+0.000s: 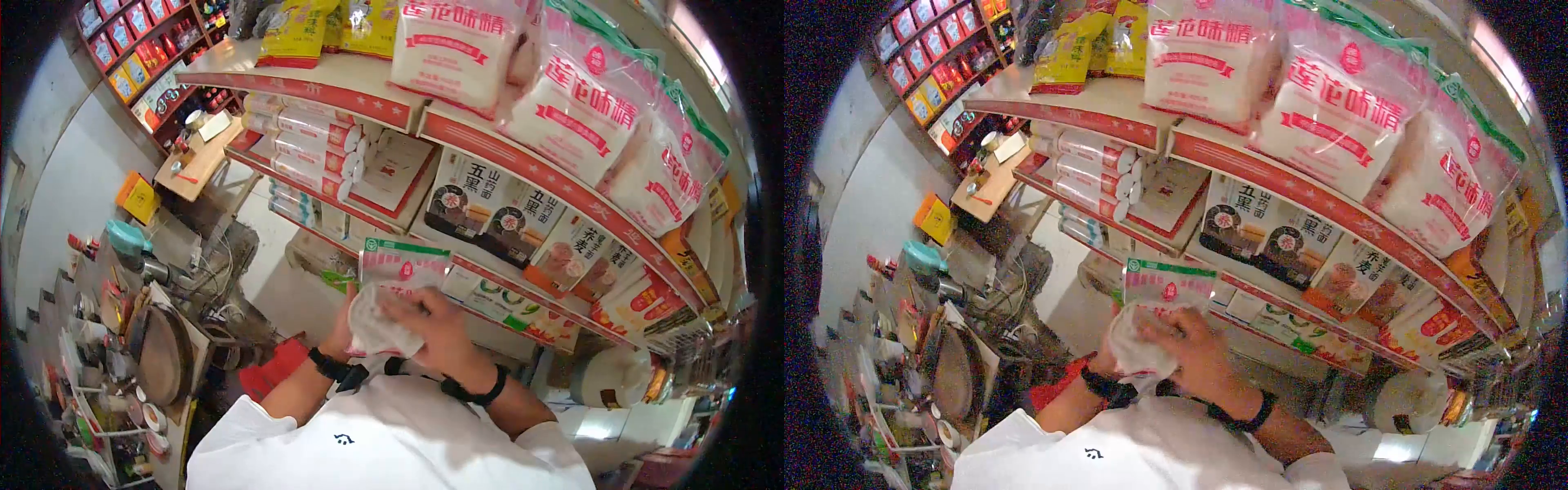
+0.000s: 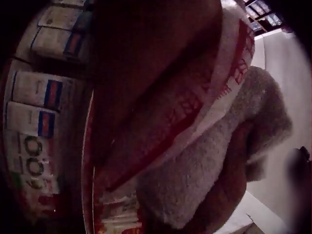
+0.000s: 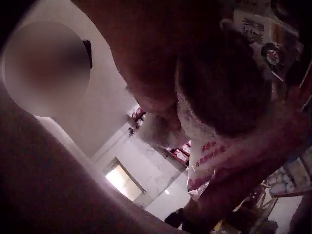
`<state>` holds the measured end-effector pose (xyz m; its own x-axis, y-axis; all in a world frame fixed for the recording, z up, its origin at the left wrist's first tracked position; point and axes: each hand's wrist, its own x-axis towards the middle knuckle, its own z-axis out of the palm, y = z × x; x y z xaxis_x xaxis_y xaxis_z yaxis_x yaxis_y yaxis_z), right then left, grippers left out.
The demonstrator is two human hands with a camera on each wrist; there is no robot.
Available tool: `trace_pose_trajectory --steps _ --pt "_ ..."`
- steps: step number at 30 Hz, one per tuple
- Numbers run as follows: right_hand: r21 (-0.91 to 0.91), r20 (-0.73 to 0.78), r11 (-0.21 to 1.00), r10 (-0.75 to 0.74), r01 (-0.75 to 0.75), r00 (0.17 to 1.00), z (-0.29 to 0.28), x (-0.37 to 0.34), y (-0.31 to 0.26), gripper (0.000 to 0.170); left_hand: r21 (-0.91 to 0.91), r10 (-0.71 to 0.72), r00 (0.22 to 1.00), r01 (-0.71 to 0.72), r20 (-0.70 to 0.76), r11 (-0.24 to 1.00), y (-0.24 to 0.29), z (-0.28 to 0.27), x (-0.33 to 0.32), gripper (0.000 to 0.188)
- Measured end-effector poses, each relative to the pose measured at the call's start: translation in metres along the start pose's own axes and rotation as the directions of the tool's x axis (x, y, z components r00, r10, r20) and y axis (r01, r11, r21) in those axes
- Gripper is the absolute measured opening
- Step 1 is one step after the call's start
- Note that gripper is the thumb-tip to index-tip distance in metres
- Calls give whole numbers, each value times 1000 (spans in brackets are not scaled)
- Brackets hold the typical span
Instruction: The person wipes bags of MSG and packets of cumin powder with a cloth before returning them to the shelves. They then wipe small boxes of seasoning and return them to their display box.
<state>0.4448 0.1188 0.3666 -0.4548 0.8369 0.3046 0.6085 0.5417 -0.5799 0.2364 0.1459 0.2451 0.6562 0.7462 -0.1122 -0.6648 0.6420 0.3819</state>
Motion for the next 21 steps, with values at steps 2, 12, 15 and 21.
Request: trace_pose_trajectory --steps 2,12,15,21 --pt "104 -281 992 104 -77 954 19 19 28 53 -18 -68 998 68 3 998 11 -19 -25 92" --pt "393 -95 899 247 -192 964 55 67 -55 55 165 95 995 -87 -42 983 53 -89 -69 79" --pt "238 -37 962 145 -132 989 82 77 -57 57 153 138 990 -138 12 979 68 -84 -60 81" --pt "145 -261 918 395 -369 881 75 63 -11 55 140 -268 960 278 -85 950 102 -80 -86 87"
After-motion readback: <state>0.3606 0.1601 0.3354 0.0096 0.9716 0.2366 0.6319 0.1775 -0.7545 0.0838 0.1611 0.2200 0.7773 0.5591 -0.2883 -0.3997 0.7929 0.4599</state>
